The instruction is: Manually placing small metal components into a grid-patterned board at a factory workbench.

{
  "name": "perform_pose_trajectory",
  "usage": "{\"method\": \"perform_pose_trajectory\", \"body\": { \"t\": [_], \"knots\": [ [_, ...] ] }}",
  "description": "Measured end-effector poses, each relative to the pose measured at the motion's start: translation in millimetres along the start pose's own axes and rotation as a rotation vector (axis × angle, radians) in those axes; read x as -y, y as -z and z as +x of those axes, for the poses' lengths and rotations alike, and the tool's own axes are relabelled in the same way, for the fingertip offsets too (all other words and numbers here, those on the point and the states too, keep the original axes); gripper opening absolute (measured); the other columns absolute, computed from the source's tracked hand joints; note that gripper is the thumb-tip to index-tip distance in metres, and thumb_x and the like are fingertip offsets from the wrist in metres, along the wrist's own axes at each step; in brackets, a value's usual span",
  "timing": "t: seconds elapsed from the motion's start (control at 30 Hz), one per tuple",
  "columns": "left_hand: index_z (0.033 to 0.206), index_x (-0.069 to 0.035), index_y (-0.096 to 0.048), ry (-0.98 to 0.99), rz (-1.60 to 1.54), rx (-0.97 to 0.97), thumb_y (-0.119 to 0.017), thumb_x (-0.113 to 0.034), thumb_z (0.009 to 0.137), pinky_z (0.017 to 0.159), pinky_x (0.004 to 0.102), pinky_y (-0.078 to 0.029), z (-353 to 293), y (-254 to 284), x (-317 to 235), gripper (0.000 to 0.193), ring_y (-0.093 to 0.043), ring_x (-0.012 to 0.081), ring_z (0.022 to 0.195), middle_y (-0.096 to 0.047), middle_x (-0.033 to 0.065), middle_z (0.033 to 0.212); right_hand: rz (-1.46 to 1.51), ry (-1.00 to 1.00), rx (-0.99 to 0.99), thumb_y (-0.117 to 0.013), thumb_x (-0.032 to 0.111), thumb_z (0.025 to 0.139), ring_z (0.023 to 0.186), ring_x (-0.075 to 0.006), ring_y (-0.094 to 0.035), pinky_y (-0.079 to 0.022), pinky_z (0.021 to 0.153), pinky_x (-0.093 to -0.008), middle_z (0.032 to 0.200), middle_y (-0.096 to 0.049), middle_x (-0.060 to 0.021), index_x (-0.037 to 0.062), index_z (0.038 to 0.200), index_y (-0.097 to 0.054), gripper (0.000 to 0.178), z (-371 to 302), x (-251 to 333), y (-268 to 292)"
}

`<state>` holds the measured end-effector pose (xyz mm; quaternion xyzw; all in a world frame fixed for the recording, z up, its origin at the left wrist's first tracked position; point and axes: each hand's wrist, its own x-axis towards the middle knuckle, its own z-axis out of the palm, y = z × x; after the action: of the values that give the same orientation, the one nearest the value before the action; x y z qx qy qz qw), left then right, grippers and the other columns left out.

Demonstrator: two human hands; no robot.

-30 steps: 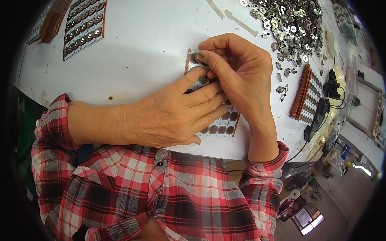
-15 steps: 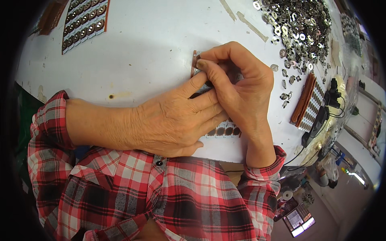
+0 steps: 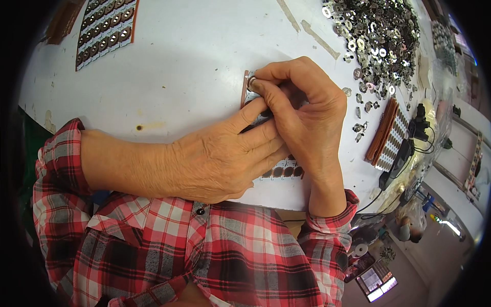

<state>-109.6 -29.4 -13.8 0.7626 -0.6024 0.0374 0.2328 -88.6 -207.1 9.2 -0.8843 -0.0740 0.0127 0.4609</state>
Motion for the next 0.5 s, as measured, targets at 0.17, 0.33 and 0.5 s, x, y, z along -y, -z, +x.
{"method": "perform_pose_trajectory", "body": {
  "t": [0.17,0.33,0.5],
  "knots": [
    [0.122,0.007,-0.067,-0.004,0.018,0.004,-0.062,-0.031,0.082,0.114,0.0639,-0.034,-0.4,1.5,-0.2,0.055,-0.053,0.0358,0.127,-0.064,0.0168,0.127,-0.012,-0.06,-0.013,-0.077,-0.004,0.088,0.078,-0.0063,-0.068,-0.054,0.071,-0.0203,0.087,-0.074,-0.0005,-0.0011,0.102,-0.073,0.014,-0.9,6.2,0.4],
    [0.124,0.006,-0.067,-0.029,0.067,0.119,-0.062,-0.032,0.083,0.115,0.0646,-0.033,2.0,9.5,-1.5,0.056,-0.054,0.0368,0.125,-0.063,0.0175,0.127,-0.066,0.102,0.019,-0.073,-0.009,0.087,0.08,-0.0081,-0.068,-0.053,0.072,-0.0214,0.088,-0.073,-0.0032,-0.0021,0.1,-0.073,0.015,1.2,5.0,4.5],
    [0.131,0.003,-0.065,-0.01,0.058,0.067,-0.064,-0.036,0.083,0.117,0.0625,-0.031,4.7,4.6,-0.8,0.061,-0.053,0.0371,0.129,-0.061,0.0189,0.134,-0.082,0.225,-0.006,-0.074,-0.01,0.085,0.08,-0.0088,-0.067,-0.052,0.071,-0.0218,0.091,-0.072,-0.0055,-0.0008,0.1,-0.074,0.018,2.0,-1.4,8.6]
  ]
}}
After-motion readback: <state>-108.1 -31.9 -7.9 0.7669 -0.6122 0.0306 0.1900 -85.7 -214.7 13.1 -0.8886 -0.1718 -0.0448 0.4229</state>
